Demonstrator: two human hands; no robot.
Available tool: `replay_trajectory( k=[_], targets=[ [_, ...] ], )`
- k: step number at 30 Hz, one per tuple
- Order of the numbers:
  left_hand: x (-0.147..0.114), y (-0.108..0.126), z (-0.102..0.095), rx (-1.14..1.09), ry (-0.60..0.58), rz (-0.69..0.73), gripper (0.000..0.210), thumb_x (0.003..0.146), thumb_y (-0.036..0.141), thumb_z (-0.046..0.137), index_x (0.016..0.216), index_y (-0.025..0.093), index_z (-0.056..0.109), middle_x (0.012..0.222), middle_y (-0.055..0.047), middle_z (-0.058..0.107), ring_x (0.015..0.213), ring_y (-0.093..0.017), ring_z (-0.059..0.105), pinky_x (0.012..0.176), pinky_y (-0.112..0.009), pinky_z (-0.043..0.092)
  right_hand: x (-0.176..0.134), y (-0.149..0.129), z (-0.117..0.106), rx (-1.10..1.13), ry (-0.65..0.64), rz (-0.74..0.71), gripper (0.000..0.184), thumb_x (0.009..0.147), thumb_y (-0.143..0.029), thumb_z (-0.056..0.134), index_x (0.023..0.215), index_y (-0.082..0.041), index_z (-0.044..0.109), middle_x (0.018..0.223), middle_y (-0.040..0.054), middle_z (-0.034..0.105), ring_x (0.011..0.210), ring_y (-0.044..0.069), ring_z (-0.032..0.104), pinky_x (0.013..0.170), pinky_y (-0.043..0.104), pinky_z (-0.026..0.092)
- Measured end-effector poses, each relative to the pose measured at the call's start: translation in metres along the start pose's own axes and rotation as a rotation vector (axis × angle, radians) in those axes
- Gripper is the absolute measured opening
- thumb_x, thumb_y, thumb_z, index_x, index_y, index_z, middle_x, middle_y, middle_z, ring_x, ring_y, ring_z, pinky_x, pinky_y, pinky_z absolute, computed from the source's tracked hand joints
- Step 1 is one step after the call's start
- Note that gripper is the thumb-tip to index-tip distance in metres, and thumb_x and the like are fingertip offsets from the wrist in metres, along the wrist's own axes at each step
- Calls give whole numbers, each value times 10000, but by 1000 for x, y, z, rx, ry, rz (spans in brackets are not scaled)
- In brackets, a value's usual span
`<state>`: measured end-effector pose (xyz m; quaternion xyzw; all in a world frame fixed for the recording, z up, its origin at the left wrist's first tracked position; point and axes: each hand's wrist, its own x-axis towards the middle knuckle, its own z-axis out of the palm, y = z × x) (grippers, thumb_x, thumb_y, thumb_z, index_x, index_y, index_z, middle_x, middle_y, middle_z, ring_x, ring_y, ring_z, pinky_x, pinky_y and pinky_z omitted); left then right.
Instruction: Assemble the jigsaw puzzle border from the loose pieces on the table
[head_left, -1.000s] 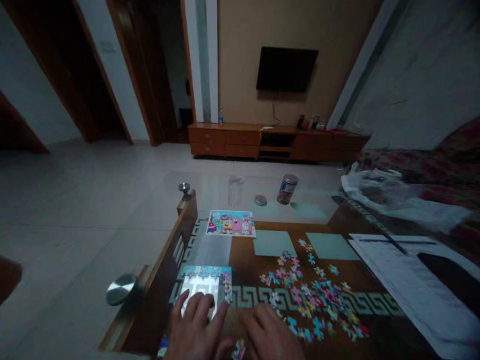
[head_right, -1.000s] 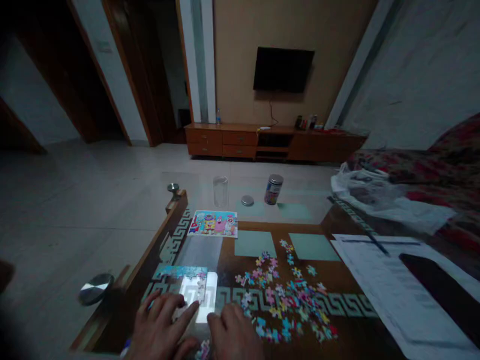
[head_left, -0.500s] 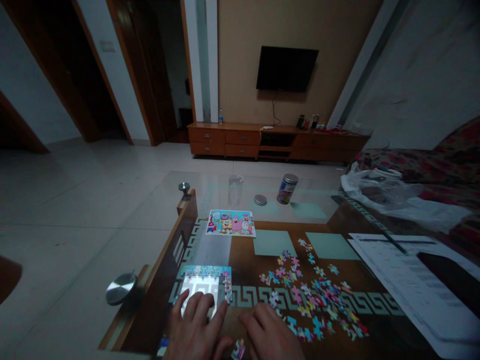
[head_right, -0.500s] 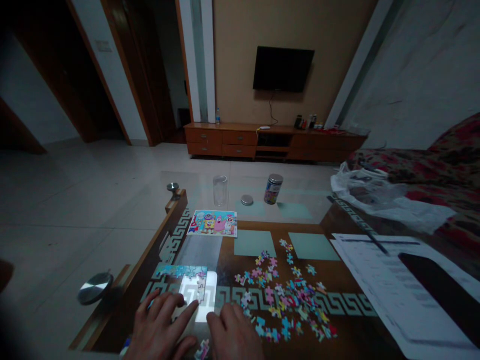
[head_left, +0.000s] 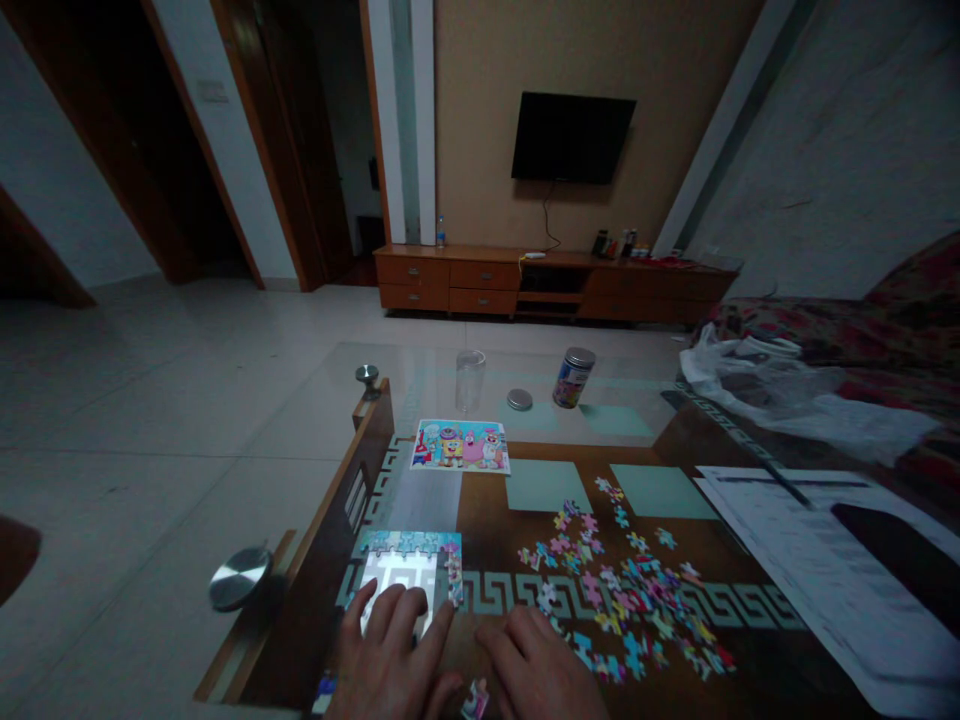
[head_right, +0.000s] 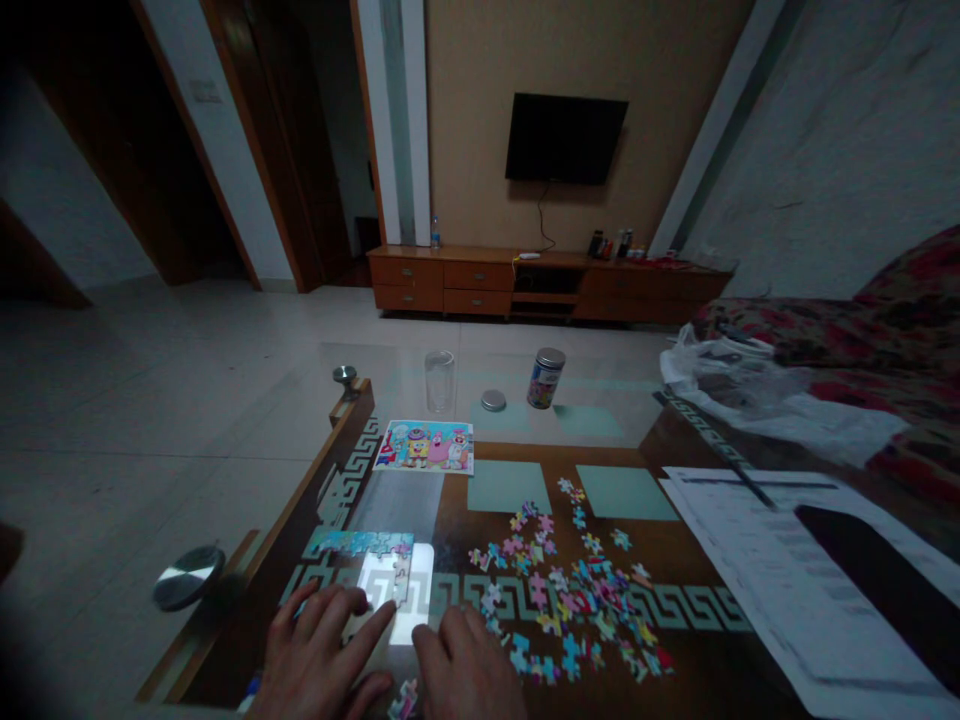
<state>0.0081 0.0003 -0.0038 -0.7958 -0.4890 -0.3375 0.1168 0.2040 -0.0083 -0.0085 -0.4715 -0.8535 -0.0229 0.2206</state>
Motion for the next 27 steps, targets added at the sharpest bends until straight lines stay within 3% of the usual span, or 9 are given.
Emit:
replay_trajectory(
  k=[16, 27],
  targets=[
    [0, -5, -8, 69, -91, 104, 314, 778, 424, 689, 1057, 286, 647, 906, -14, 648, 882, -219, 555, 955, -431, 272, 1, -1, -2, -19, 2, -9, 282, 716, -65, 569, 933, -244, 578, 800, -1, 609, 712, 180, 586, 588, 241, 450],
    [-1, 0, -4, 20, -58, 13, 363, 704, 490, 746, 996, 289, 669, 883, -15, 651, 870, -228, 557, 963, -444, 269, 2, -2, -4, 21, -15, 8, 333, 682, -43, 569, 949, -242, 586, 816, 4, 614, 722, 181, 586, 585, 242, 449]
  ],
)
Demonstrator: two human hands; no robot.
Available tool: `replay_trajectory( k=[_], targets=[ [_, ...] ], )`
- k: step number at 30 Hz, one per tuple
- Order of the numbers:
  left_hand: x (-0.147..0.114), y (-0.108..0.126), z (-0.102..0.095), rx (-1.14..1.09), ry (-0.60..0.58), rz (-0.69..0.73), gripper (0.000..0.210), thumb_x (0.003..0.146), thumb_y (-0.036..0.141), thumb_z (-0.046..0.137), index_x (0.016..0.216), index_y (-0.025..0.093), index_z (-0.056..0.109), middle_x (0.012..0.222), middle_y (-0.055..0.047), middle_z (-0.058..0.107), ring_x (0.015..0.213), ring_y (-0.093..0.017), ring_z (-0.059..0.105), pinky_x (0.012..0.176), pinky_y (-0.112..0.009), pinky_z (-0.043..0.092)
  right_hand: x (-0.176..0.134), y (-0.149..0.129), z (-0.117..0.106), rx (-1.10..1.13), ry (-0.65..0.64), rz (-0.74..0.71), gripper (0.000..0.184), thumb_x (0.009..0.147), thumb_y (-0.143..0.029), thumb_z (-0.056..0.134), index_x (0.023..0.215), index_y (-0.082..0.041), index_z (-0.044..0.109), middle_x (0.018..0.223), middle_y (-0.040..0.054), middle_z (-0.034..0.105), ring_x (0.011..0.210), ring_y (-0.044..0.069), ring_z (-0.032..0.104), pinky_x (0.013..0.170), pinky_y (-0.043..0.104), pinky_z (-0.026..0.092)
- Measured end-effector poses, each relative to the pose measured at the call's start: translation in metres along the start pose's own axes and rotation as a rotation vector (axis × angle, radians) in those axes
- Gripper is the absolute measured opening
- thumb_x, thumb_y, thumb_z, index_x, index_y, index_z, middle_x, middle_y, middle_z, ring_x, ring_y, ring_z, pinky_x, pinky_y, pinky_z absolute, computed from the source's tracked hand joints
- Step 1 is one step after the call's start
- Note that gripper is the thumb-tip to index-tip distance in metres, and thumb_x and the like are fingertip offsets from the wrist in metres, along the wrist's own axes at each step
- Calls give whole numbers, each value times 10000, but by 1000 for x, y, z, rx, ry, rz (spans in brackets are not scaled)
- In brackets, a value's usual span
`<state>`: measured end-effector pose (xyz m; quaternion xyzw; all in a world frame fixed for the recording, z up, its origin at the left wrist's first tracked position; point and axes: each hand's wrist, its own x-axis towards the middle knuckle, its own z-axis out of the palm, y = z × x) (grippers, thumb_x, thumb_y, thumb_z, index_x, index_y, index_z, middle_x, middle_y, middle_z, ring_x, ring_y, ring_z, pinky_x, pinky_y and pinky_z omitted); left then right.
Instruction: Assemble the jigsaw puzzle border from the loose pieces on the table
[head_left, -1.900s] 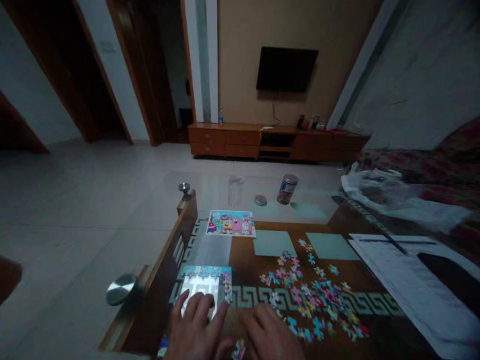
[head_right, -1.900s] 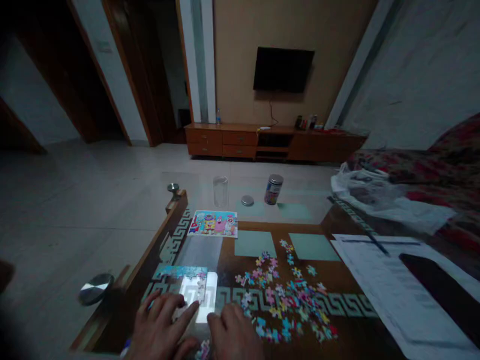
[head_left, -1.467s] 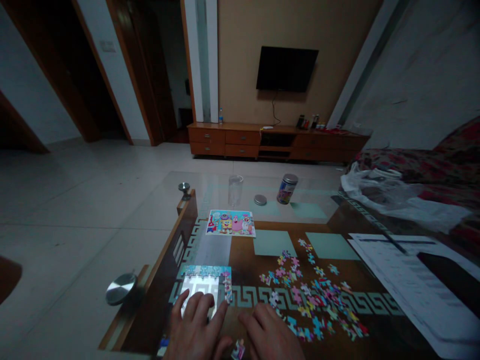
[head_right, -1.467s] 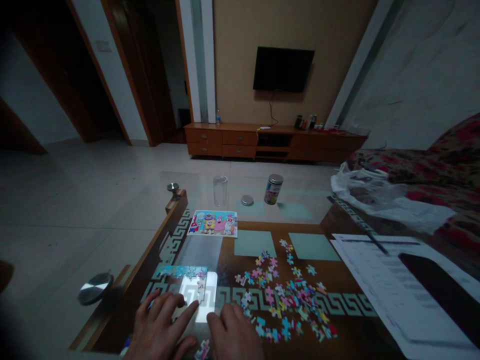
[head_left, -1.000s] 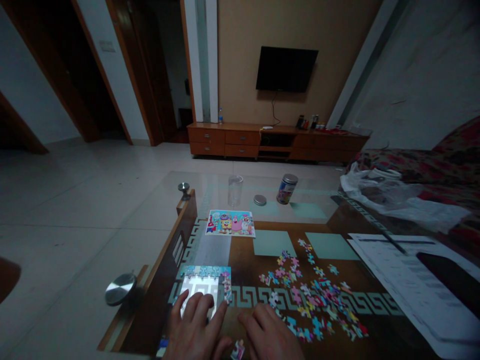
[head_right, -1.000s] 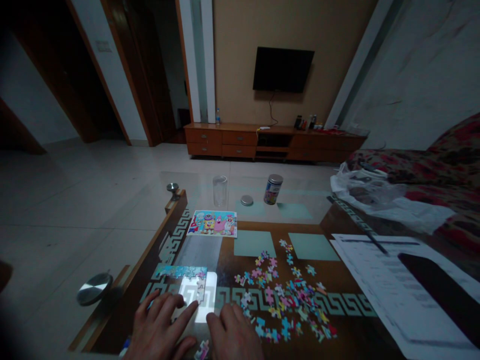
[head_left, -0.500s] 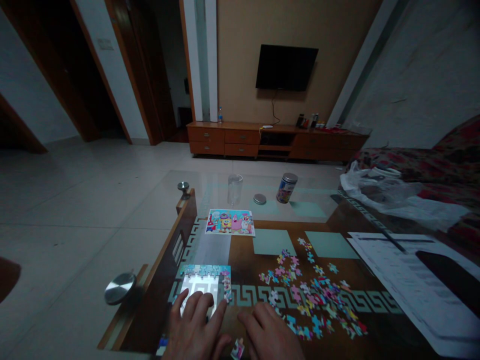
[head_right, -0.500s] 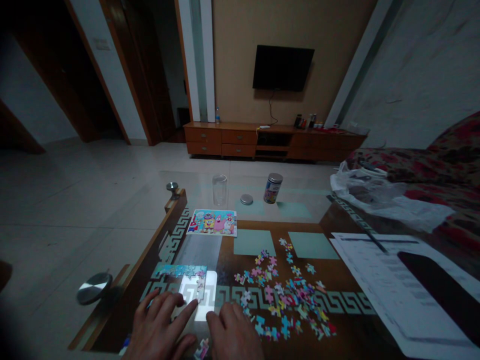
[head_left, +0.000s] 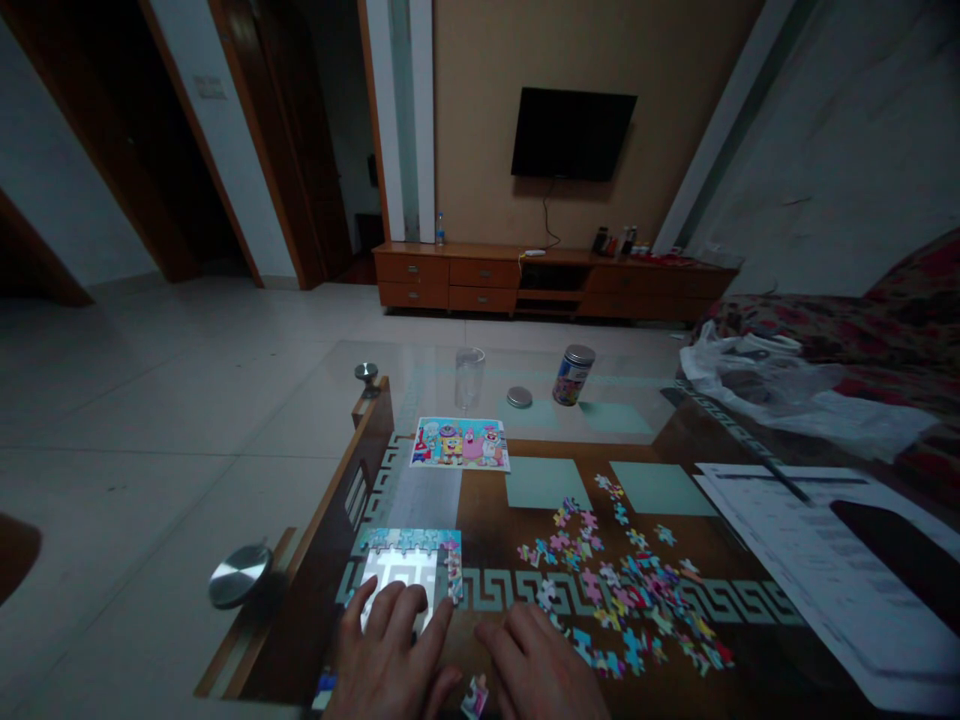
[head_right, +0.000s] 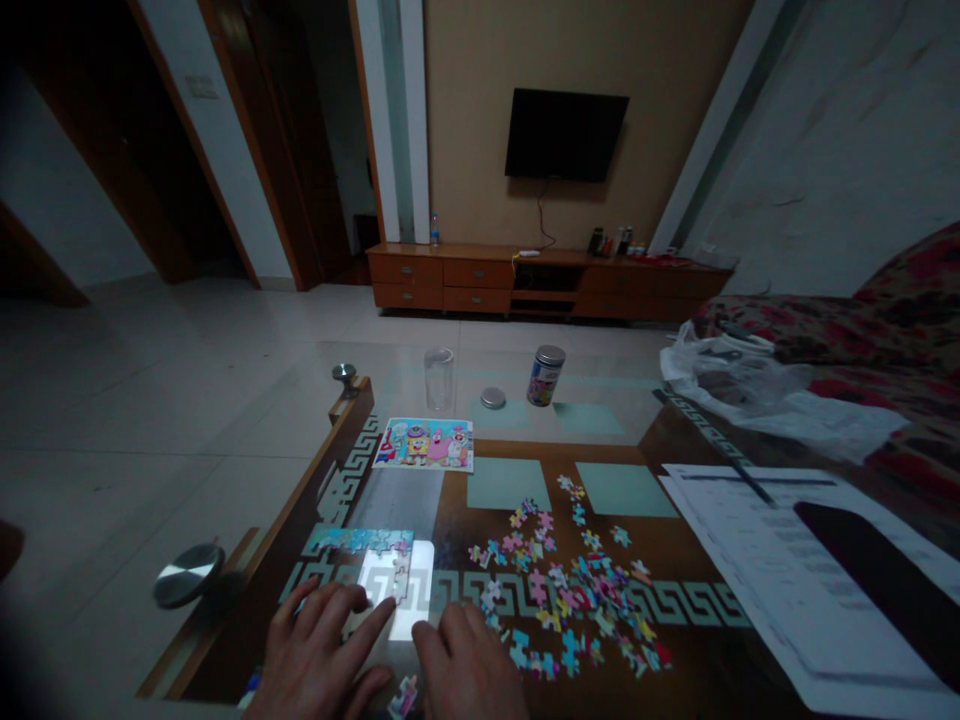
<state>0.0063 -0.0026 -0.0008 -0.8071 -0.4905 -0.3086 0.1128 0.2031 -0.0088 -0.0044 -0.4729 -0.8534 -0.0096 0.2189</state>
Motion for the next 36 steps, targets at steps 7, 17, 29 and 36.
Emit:
replay_trajectory(
  k=[7, 17, 29, 36],
  targets=[
    [2, 1, 0, -13, 30, -9, 299, 738, 465, 714, 980, 296, 667, 867, -10, 646, 859, -217, 550, 952, -431, 271, -1, -1, 0, -15, 13, 1, 324, 694, -39, 555, 946, -241, 581, 805, 3, 607, 718, 175, 575, 586, 237, 434],
    [1, 2, 1, -23, 36, -15, 301, 744, 466, 712, 987, 295, 664, 871, -12, 640, 873, -221, 546, 968, -433, 260, 2, -2, -4, 7, 41, -9, 303, 701, -27, 530, 921, -231, 573, 794, 5, 602, 716, 173, 568, 596, 238, 425],
    [2, 2, 0, -30, 28, -23, 264, 761, 435, 692, 985, 297, 663, 866, -6, 642, 863, -217, 553, 957, -430, 271, 0, -2, -2, 22, 14, 13, 315, 688, -35, 569, 927, -241, 582, 806, 2, 609, 721, 182, 587, 587, 240, 441],
    [2, 1, -1, -1, 13, 0, 316, 734, 455, 725, 993, 286, 663, 883, -8, 639, 876, -213, 552, 970, -425, 276, 2, -4, -6, 24, 17, 12, 318, 692, -39, 571, 937, -242, 578, 816, -2, 609, 735, 173, 577, 610, 234, 437]
  ],
)
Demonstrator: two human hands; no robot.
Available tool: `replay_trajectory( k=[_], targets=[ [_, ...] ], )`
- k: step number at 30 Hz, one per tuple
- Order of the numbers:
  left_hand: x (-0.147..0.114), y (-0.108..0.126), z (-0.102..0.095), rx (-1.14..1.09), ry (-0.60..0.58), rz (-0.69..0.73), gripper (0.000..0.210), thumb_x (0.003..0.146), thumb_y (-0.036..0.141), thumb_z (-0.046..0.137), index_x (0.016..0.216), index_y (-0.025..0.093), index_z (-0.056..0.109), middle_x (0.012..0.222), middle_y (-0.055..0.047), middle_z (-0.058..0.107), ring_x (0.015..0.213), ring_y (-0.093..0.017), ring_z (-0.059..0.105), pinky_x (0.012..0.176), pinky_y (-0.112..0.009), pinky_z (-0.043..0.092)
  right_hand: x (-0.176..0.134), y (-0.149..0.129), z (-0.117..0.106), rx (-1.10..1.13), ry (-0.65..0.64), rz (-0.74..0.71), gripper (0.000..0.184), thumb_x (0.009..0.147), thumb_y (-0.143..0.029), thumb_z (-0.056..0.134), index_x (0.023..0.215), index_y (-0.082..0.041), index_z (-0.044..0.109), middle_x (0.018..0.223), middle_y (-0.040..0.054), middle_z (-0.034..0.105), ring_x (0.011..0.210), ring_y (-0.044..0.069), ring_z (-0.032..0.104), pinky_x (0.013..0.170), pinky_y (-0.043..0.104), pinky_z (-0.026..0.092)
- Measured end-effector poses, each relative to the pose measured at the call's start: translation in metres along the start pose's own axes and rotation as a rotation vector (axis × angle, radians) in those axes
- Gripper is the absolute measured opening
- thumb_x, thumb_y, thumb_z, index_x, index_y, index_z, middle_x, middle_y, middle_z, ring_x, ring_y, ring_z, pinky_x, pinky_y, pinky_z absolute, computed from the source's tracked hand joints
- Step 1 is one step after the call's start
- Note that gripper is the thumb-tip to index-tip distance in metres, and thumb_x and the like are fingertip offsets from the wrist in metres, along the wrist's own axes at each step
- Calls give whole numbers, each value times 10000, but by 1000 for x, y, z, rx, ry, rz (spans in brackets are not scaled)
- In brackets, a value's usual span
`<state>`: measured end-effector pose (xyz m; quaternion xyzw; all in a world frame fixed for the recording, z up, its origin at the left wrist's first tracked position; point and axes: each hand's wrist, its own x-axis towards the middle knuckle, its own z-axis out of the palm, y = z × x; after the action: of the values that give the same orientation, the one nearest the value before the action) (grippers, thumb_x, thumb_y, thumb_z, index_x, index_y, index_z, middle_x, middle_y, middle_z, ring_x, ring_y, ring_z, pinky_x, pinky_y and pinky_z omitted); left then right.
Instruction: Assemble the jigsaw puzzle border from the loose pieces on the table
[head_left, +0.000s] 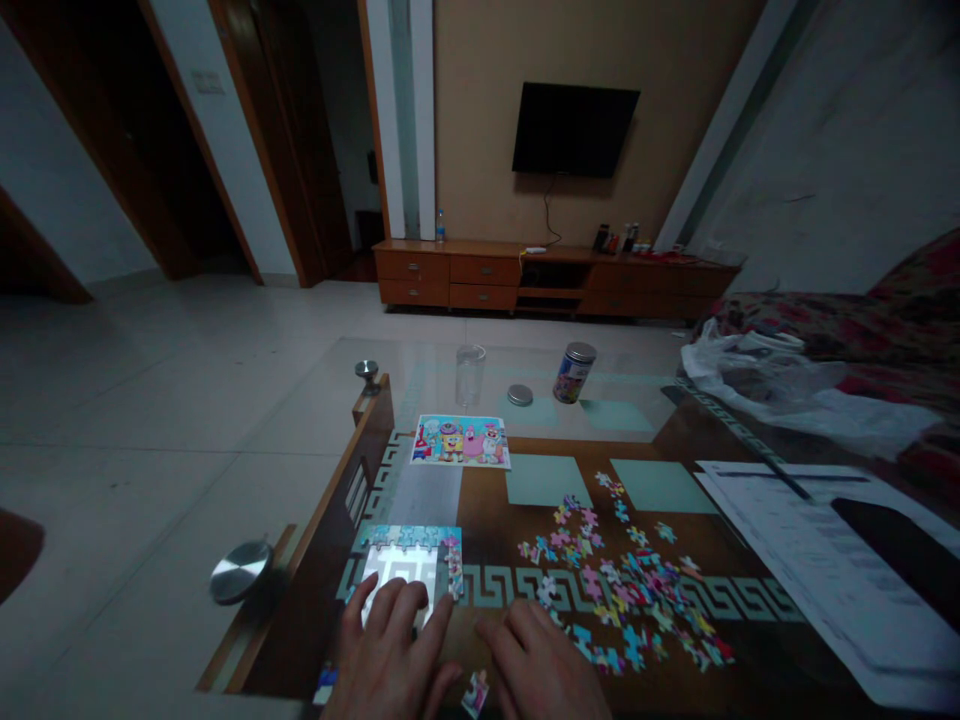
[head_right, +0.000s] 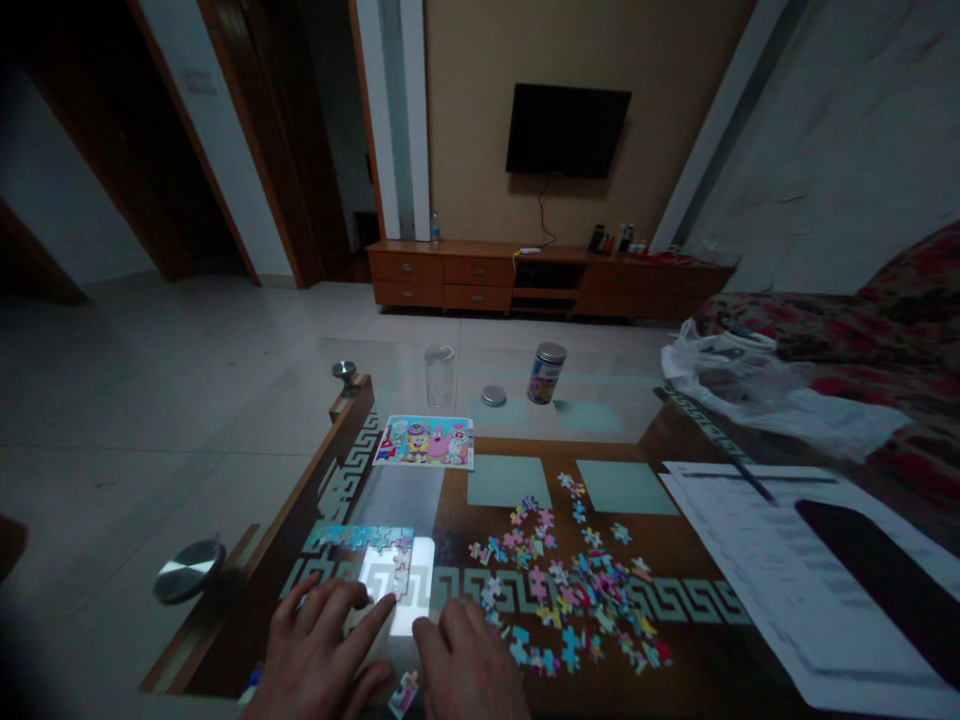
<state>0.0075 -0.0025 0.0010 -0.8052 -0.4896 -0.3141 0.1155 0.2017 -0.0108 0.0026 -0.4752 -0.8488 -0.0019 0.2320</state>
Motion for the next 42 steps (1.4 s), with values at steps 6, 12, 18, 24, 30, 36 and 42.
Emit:
replay_trajectory(
  k=[6, 12, 18, 24, 30, 36, 42],
  targets=[
    [1, 0, -2, -16, 6, 2, 286, 765, 433, 698, 1003, 279, 659, 888, -14, 636, 878, -216, 548, 972, -427, 282, 0, 1, 1, -10, 1, -2, 322, 685, -40, 561, 933, -246, 574, 808, -6, 604, 725, 172, 576, 599, 233, 434],
    [0, -1, -3, -26, -16, 9, 282, 777, 411, 694, 1022, 277, 652, 903, -15, 642, 895, -219, 549, 976, -435, 267, -1, 1, 4, -18, -34, 1, 309, 696, -47, 585, 930, -248, 579, 815, -3, 608, 733, 181, 582, 601, 241, 445],
    [-2, -2, -3, 3, -49, 20, 313, 767, 406, 704, 1046, 274, 651, 920, -29, 643, 906, -231, 544, 961, -449, 276, -2, 0, 3, -11, -42, 27, 323, 699, -48, 604, 953, -246, 585, 829, 4, 611, 749, 187, 584, 618, 246, 464],
    [-1, -4, -7, 67, -88, 77, 299, 805, 361, 659, 1095, 297, 635, 954, -32, 656, 924, -227, 550, 932, -433, 293, 1, -3, -1, -17, -18, 22, 300, 698, -55, 616, 931, -242, 583, 814, 0, 611, 738, 187, 583, 597, 247, 446],
    [-1, -10, -7, 123, -97, 145, 357, 757, 286, 680, 1108, 323, 630, 931, -10, 674, 898, -227, 561, 894, -412, 307, 4, -7, -5, -56, 42, 20, 202, 685, -99, 647, 821, -229, 572, 757, -2, 610, 661, 177, 565, 528, 248, 390],
    [3, -18, -14, 179, -104, 266, 392, 737, 279, 674, 1125, 311, 626, 922, -4, 686, 879, -223, 567, 863, -395, 316, 6, -9, -8, -30, 14, 41, 88, 763, -179, 620, 829, -218, 577, 769, 12, 613, 680, 179, 561, 535, 260, 367],
    [1, -16, -8, 147, -91, 241, 338, 750, 292, 661, 1088, 298, 648, 913, -25, 688, 867, -238, 573, 836, -419, 341, 5, -12, -8, -43, 34, 63, 56, 775, -165, 585, 798, -215, 572, 752, 12, 605, 676, 174, 546, 529, 273, 317]
  ],
)
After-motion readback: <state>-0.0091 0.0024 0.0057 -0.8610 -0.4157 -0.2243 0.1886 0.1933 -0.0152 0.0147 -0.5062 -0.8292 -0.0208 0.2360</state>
